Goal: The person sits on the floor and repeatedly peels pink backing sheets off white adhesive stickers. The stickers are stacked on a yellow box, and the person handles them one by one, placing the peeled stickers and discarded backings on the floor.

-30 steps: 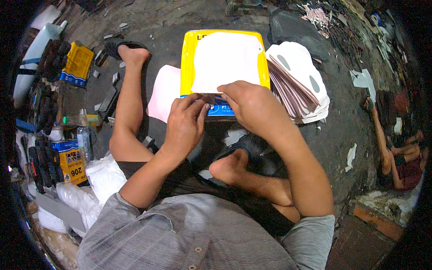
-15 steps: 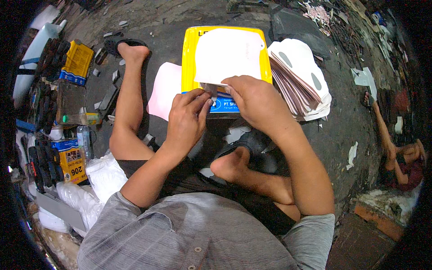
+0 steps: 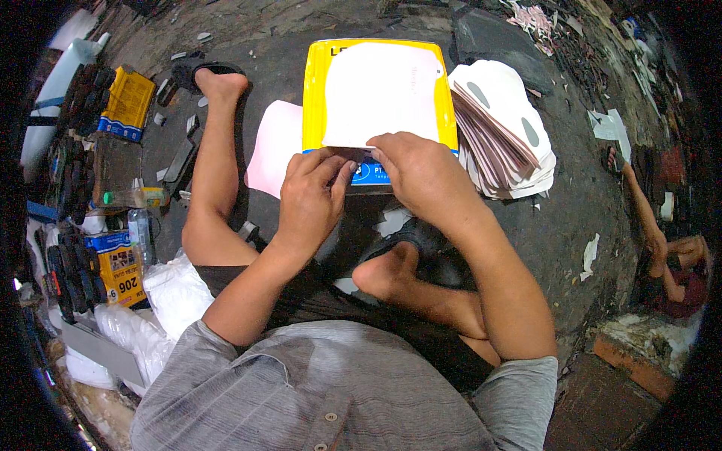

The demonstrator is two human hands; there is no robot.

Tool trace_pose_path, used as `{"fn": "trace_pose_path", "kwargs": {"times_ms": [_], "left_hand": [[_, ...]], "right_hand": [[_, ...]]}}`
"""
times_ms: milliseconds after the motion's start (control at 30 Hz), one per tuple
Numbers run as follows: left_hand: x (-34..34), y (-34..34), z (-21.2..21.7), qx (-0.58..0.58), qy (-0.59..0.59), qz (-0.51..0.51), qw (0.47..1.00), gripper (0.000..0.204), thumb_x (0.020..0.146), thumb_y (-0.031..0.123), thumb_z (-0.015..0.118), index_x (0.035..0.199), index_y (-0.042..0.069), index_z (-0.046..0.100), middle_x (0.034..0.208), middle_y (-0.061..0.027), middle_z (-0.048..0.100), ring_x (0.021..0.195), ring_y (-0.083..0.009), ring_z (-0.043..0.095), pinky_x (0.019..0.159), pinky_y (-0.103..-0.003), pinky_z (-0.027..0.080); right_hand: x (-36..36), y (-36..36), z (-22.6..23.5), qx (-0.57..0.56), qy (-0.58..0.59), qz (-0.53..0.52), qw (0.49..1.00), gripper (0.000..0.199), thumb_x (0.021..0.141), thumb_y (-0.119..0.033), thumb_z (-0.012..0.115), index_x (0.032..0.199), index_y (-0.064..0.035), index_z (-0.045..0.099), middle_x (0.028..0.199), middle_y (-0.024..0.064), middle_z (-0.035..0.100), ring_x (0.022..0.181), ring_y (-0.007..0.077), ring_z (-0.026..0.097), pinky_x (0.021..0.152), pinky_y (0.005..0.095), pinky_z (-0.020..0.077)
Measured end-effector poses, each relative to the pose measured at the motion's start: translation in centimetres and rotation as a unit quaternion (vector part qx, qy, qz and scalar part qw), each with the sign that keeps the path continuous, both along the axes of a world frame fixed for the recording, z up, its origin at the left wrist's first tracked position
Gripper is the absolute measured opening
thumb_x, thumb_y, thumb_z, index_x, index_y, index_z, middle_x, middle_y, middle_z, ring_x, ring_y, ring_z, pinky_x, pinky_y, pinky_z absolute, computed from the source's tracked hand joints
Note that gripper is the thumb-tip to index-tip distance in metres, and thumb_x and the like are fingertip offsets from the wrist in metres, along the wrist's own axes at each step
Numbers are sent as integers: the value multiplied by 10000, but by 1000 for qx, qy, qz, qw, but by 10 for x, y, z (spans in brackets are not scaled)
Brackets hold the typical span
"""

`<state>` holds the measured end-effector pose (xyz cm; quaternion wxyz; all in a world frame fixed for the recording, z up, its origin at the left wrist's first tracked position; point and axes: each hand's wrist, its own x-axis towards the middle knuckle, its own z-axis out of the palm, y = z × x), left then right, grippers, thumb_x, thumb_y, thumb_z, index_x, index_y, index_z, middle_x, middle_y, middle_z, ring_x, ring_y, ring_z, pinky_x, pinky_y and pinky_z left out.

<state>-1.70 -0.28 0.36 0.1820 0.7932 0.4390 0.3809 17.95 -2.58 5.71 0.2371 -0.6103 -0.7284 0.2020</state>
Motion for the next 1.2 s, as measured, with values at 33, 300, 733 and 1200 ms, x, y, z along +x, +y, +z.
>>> {"fn": "trace_pose_path", "kwargs": {"times_ms": [33, 300, 733, 1200], "left_hand": [[0, 0, 0, 5, -3, 4, 1000, 145, 918, 133, 763, 951, -9, 772, 982, -147, 721, 928, -341, 648, 850, -438, 529], [1, -1, -1, -1, 7, 10, 1000, 140, 915, 128, 767, 961, -4, 775, 1021, -142, 735, 951, -332, 660, 866, -424, 536], [4, -1, -2, 24, -10, 18, 1000, 134, 888, 122, 792, 928, -3, 768, 978, -136, 726, 923, -330, 657, 833, -427, 538], [-12, -27, -3, 34, 82, 24, 996, 246, 906, 222, 796, 1127, 115, 785, 1190, -147, 625, 1101, -333, 560, 931, -461, 450]], "right_hand": [[0, 0, 1, 5, 4, -9, 1000, 221, 1018, -159, 638, 1168, -22, 725, 1090, 205, 742, 988, 385, 718, 878, 445, 563], [0, 0, 4, 21, -1, -2, 1000, 231, 1018, -173, 643, 1175, -28, 730, 1081, 199, 745, 982, 381, 722, 868, 438, 568], [0, -2, 2, 12, -6, -8, 1000, 233, 1008, -163, 648, 1183, -29, 726, 1104, 187, 748, 998, 371, 723, 880, 434, 568], [-5, -6, -9, 30, -46, 50, 997, 207, 932, -72, 612, 1108, -13, 704, 1000, 192, 724, 947, 392, 712, 855, 488, 570]]}}
